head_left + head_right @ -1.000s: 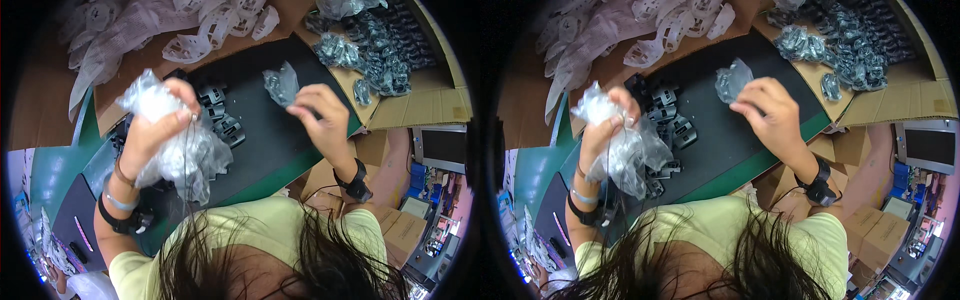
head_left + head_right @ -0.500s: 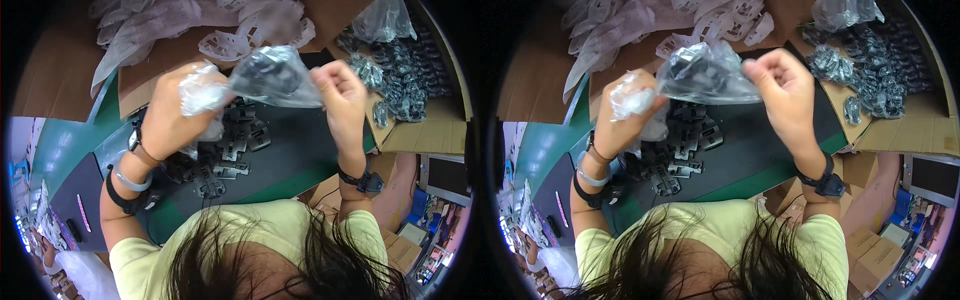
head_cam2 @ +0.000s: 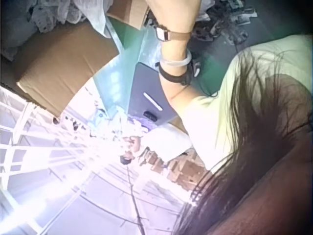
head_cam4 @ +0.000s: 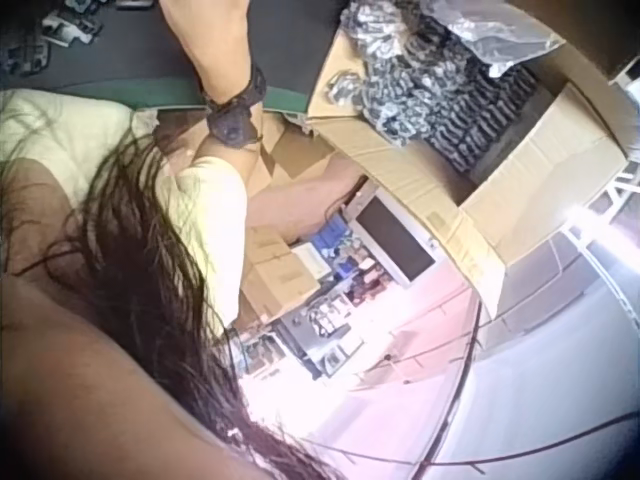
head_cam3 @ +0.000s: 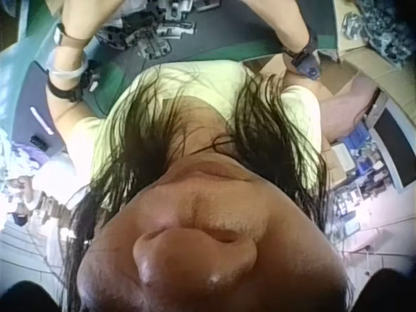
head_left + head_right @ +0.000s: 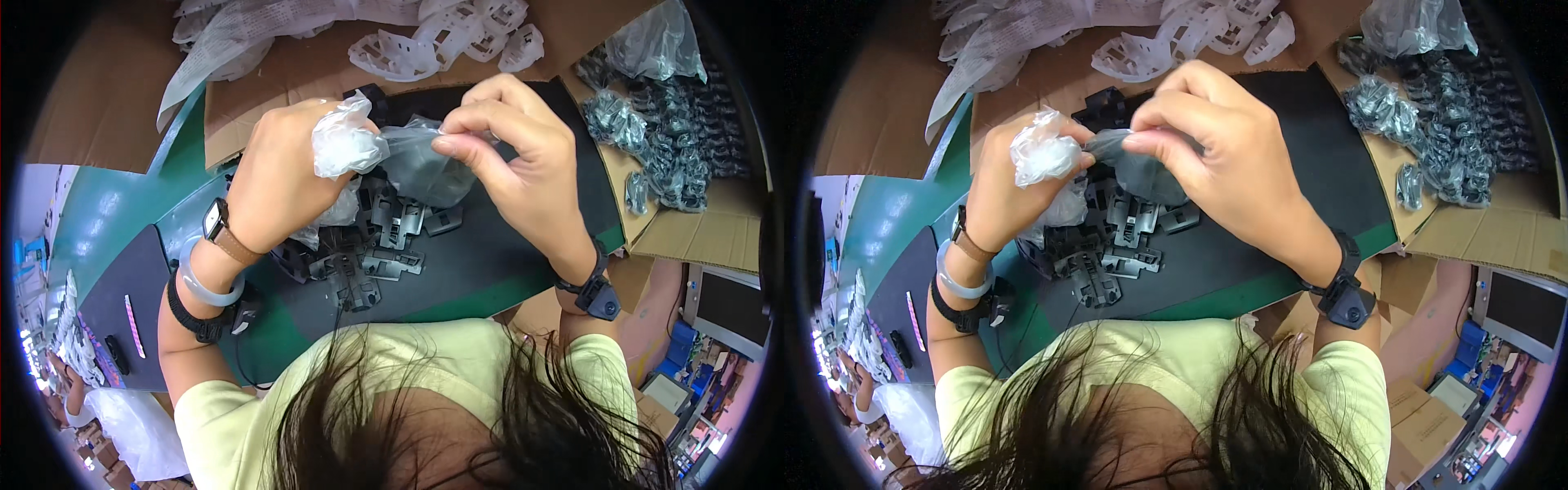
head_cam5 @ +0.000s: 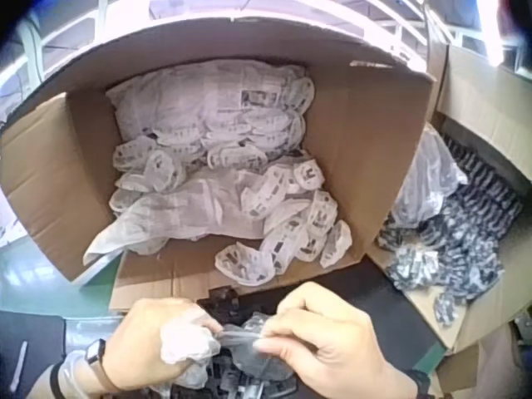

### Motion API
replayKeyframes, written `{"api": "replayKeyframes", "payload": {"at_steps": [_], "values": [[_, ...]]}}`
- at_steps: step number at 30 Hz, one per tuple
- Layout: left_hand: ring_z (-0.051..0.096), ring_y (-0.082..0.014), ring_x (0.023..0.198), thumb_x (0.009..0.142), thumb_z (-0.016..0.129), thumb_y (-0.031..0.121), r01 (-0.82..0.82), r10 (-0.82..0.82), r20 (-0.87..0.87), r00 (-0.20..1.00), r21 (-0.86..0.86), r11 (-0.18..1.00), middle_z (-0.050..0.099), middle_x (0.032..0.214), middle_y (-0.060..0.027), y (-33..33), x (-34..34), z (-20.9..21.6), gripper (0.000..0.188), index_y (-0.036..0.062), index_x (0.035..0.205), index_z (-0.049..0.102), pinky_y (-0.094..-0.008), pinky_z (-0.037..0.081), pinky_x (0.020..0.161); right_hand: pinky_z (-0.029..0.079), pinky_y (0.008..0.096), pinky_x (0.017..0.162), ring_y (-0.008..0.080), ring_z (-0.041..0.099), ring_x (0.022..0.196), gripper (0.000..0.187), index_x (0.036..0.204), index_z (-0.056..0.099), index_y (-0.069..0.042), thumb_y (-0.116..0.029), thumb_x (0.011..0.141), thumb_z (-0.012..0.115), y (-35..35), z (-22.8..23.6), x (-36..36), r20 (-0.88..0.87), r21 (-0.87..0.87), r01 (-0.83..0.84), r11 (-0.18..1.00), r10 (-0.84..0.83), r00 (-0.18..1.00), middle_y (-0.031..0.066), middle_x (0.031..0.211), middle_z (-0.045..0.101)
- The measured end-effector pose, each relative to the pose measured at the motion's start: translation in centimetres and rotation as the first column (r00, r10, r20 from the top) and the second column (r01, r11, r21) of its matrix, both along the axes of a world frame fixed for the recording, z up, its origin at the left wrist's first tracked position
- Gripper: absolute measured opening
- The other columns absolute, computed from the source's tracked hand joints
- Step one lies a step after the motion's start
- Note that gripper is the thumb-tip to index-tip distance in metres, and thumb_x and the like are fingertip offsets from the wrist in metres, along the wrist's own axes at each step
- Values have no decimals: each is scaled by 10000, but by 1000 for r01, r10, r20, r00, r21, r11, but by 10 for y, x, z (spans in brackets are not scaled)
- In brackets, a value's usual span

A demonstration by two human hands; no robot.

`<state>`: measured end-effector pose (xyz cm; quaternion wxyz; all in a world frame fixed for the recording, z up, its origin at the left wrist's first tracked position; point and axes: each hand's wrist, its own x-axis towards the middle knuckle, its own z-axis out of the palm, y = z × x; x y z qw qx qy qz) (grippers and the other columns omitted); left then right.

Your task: Manually assemble black plastic computer mouse components by fitting a small black plate onto a white plastic shell.

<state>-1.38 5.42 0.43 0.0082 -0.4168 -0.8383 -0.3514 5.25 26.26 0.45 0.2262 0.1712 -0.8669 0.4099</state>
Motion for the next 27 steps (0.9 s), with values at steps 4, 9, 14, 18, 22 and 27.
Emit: {"api": "replayKeyframes", "payload": {"at_steps": [4,9,14,18,22,27], "values": [[571,-240,666,715,687,72,-14,15,9,1000,-99,995,602,720,-101,-5,-5,6,98,15,756,618,-310,446,613,427,295,559,220,537,619,100,775,617,-42,-102,730,683,-1,8,-6,-4,53,-87,995,87,996,76,696,534],[530,-237,605,733,655,68,156,-158,-81,984,-29,987,562,671,-92,-8,-11,32,100,10,724,575,-313,422,575,417,256,574,144,536,621,119,796,623,11,-91,753,668,8,17,-17,166,162,-72,984,44,985,55,691,562],[525,-270,579,740,668,111,339,-357,-59,932,-203,918,540,636,-112,-6,-22,68,141,14,729,567,-330,413,549,421,233,594,106,544,660,106,817,621,21,-59,763,664,1,23,-27,25,138,-37,990,34,999,42,721,594],[522,-234,549,737,685,177,298,-335,-78,939,-305,905,537,599,-87,-13,-22,93,202,26,696,556,-335,405,512,429,218,615,92,544,677,85,825,621,18,-41,776,657,4,49,-22,-63,142,-30,989,39,997,44,751,616],[492,-172,618,758,669,209,358,-414,-231,880,-249,900,559,780,-86,-10,-20,126,232,36,702,524,-283,379,540,440,218,616,95,562,686,45,817,627,4,-21,782,640,5,62,-8,-49,-70,-280,957,277,960,48,749,616],[560,-208,807,702,719,108,415,-411,-116,904,8,910,584,1004,-130,14,-13,57,176,66,806,584,-326,443,736,474,256,623,157,606,723,104,862,635,-19,15,767,614,-13,26,-15,-259,-163,-109,981,65,964,68,774,625]]}}
